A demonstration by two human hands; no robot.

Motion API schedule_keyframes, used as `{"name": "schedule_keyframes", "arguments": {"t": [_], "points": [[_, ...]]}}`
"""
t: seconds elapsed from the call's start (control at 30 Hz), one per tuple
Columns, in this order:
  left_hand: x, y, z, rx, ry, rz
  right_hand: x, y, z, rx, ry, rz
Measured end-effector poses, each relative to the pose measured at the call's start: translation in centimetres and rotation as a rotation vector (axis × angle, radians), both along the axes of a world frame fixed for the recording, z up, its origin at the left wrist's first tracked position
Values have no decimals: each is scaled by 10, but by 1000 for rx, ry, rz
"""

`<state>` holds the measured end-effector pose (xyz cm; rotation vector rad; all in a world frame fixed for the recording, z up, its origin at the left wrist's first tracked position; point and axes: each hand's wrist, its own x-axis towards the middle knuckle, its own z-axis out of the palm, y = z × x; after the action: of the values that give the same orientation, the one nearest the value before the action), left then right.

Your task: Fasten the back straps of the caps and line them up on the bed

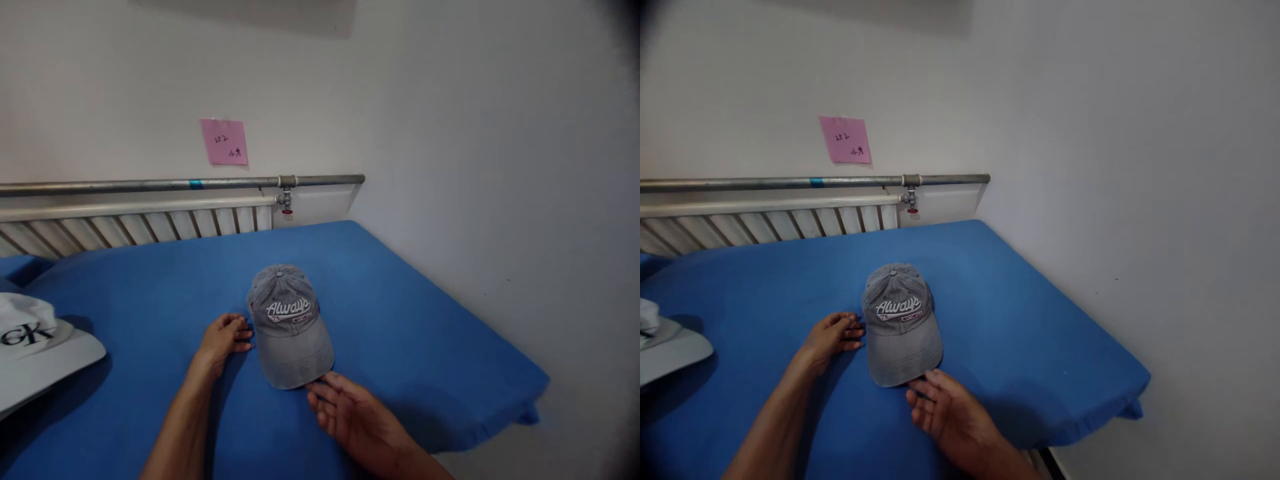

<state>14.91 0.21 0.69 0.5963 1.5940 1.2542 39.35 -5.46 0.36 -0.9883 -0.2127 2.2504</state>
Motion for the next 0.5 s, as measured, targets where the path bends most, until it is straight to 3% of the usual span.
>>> {"name": "schedule_keyframes", "arguments": {"t": [0.23, 0.5], "points": [[1, -2, -1, 19, 20, 16, -20, 13, -2, -38, -76, -209], [3, -2, 6, 22, 62, 69, -6, 23, 1, 26, -70, -305]]}}
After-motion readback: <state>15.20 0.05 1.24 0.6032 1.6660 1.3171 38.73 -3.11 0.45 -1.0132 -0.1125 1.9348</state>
